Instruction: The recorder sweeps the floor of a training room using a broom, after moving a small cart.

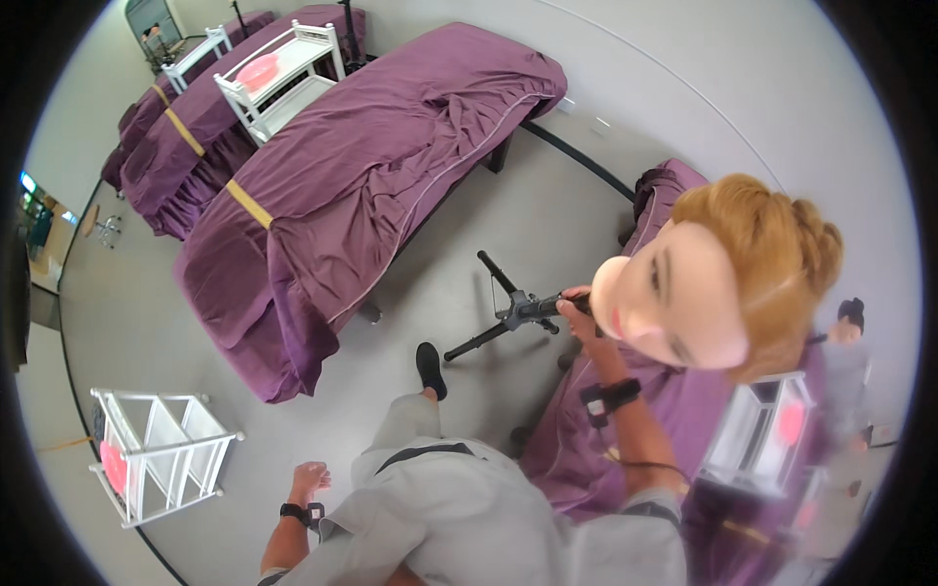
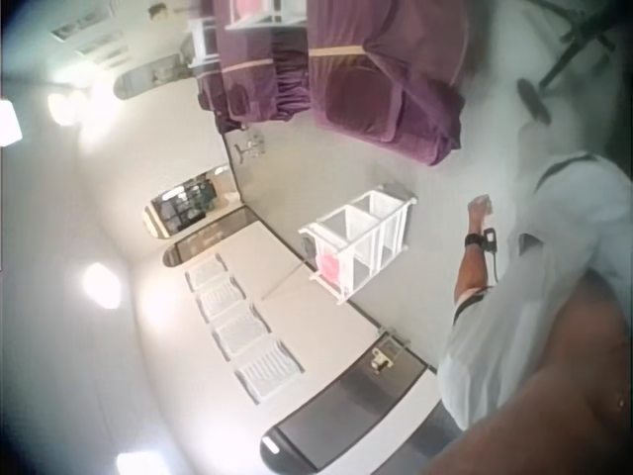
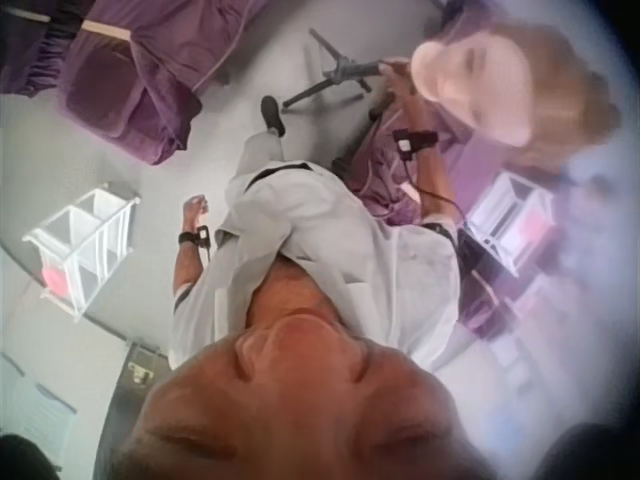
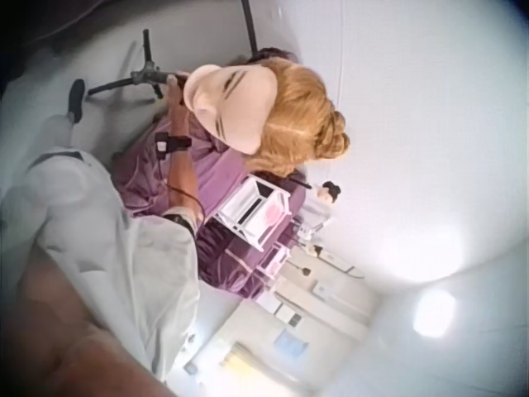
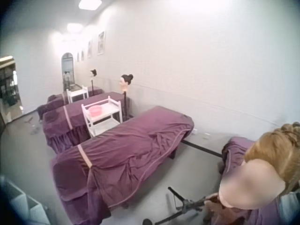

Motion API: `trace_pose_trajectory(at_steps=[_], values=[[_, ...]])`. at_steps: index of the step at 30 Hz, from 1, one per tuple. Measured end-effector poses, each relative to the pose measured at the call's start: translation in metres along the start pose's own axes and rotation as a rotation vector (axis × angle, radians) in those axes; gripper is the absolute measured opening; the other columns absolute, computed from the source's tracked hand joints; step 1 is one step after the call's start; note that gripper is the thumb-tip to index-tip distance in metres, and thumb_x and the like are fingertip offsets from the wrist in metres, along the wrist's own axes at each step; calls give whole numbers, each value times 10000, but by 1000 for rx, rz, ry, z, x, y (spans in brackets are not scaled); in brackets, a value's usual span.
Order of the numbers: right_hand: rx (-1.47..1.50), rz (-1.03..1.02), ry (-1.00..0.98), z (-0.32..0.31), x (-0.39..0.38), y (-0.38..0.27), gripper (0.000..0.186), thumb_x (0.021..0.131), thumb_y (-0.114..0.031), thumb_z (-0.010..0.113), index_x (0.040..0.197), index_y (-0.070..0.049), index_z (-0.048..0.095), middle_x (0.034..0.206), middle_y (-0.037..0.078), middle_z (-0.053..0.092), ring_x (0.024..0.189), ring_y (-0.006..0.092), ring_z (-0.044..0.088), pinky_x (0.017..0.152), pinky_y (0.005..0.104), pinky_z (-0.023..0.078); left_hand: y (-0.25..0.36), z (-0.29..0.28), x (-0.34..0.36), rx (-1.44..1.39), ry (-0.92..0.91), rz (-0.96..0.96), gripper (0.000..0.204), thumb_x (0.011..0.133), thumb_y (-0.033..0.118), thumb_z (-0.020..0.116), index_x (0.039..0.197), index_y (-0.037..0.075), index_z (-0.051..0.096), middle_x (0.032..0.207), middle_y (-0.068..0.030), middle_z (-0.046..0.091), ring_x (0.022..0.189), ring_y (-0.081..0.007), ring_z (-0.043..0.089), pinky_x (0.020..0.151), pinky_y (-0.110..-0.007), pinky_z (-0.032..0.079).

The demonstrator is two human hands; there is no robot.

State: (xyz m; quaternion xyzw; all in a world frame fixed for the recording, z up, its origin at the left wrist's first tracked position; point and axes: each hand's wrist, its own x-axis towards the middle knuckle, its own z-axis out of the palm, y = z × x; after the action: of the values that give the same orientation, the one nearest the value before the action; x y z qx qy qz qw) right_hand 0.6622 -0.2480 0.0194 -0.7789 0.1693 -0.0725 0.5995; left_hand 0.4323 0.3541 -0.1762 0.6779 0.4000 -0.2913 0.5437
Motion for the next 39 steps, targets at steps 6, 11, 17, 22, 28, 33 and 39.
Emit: trace_pose_trajectory(at_steps=[6,11,17,22,28,33,39], values=[[-24,82,49,-23,113,-18,161,787,-66,688,921,-86,600,715,-2,569,514,42,484,425,189,401,89,40,56,-40,-25,10,205,832,116,594,974,-29,628,759,-106,640,618,-187,634,541,-313,559],[66,61,-5,-40,212,-36,168,768,-61,684,894,-66,573,731,4,555,499,56,464,413,208,380,150,60,86,91,-93,-63,174,836,122,602,935,-17,637,743,-97,635,602,-182,628,531,-312,553],[-85,114,-50,-77,338,-40,161,756,-76,695,882,-70,595,697,-9,546,506,60,462,425,208,378,251,92,125,-6,-27,63,176,856,133,570,938,-11,627,759,-92,631,602,-168,617,529,-295,540],[-24,70,-160,-110,447,-13,186,741,-97,698,897,-70,601,729,-7,559,531,63,479,440,206,386,302,154,129,-20,93,28,191,834,144,570,921,-17,627,758,-99,621,591,-178,609,534,-305,541],[-26,61,-247,-131,590,42,166,730,-73,702,867,-87,609,712,-14,552,536,61,481,444,200,386,276,247,94,-212,66,-59,159,846,114,604,940,-12,586,729,-89,600,561,-180,588,507,-314,529],[35,17,-229,-160,677,96,175,718,-107,700,863,-92,605,731,-14,551,542,63,478,439,207,383,345,340,31,-29,64,-175,181,861,142,615,948,-17,619,810,-136,650,645,-212,643,553,-324,562],[-52,61,-223,-187,762,106,163,698,-135,680,828,-95,592,698,-10,549,511,76,462,418,239,359,391,382,1,-21,127,-201,209,854,152,634,971,-21,620,824,-141,654,675,-220,652,579,-328,571]])
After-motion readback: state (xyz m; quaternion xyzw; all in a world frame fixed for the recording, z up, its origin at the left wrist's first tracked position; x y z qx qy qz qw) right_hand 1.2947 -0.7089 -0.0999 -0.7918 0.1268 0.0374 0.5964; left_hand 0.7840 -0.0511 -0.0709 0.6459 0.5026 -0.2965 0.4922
